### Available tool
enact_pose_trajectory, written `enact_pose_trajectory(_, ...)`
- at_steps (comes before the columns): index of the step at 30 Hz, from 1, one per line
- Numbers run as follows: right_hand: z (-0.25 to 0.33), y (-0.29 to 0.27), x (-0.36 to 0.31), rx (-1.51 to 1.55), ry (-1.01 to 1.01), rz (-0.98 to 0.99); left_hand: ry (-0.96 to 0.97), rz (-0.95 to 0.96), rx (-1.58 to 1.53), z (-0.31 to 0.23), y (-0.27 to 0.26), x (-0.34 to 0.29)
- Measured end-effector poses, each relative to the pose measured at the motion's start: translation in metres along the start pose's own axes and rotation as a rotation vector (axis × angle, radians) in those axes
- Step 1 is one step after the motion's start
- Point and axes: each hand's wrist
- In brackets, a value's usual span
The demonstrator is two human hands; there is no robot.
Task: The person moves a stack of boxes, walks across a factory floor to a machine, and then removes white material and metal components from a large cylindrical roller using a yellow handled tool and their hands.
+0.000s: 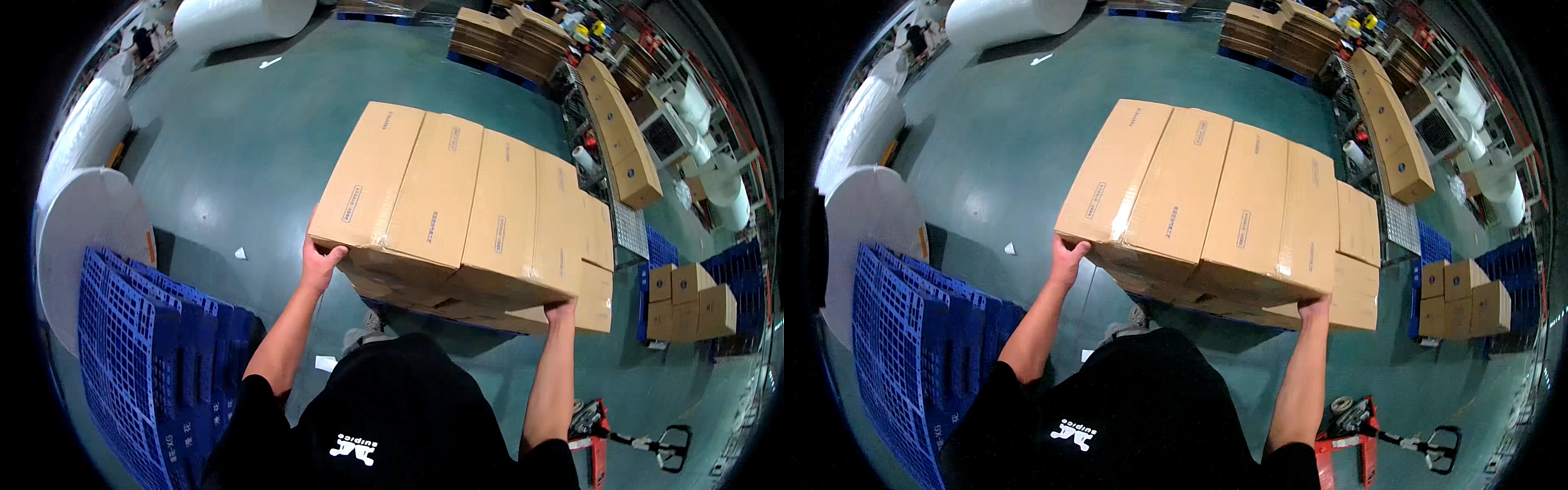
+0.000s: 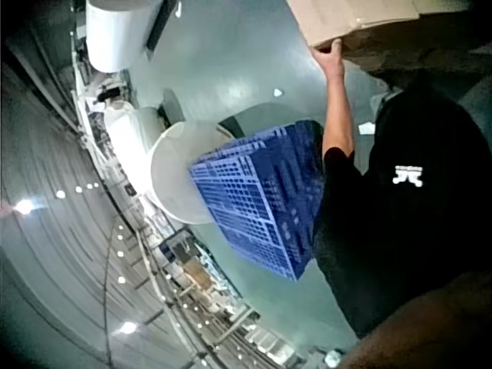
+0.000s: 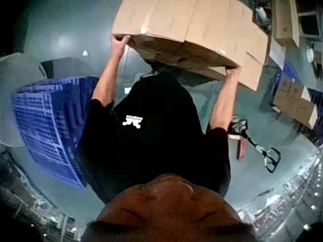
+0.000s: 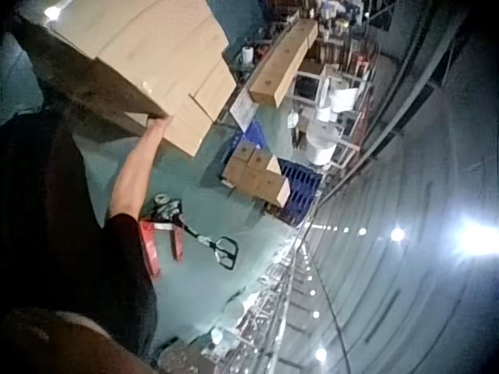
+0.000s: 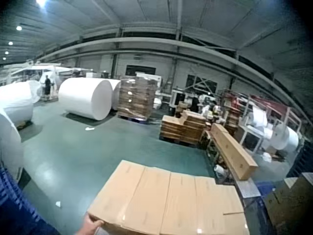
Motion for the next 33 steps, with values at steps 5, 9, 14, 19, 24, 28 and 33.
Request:
enact_pose_trajectory(5, 0.04, -0.039, -0.005, 0.021, -0.208, -0.166, -0.085, 0.103, 0.026, 0.015, 0.025, -0.006)
enact_pose_trajectory(9, 0.024, -0.027, -0.046, -0.256, -0.354, -0.194, 0.098, 0.189, 0.034, -0.043, 0.016, 0.02)
enact_pose_trajectory(14, 0.033, -0.01, -0.064, -0.381, -0.315, -0.192, -0.052, 0.062, 0.023, -0.042, 0.03, 0.021)
enact_pose_trajectory(19, 0.013, -0.004, -0.085, -0.413, -0.478, -0.12, -0.108, -0.022, -0.051, -0.014, 0.011, 0.024)
enact_pose_trajectory(24, 0.027, -0.011, -0.069, -0.386, -0.447, -0.083, -0.232, -0.126, -0.084, 0.007, 0.018, 0.011)
enact_pose_trajectory(28, 0.03, -0.018, -0.055, -0.372, -0.441, 0.036, -0.221, -0.154, -0.154, 0.005, 0.023, 0.011)
enact_pose_trajectory(33, 0.031, -0.015, -0.041, -0.33, -0.409, 0.052, -0.241, -0.132, -0.187, 0.002, 0.023, 0.009)
Point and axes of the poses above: each hand's wrist, its own x-axis towards the middle knuckle, its own y-axis out of the palm, z = x × y, and after that the axes turned 1 degree about -x, right-handed
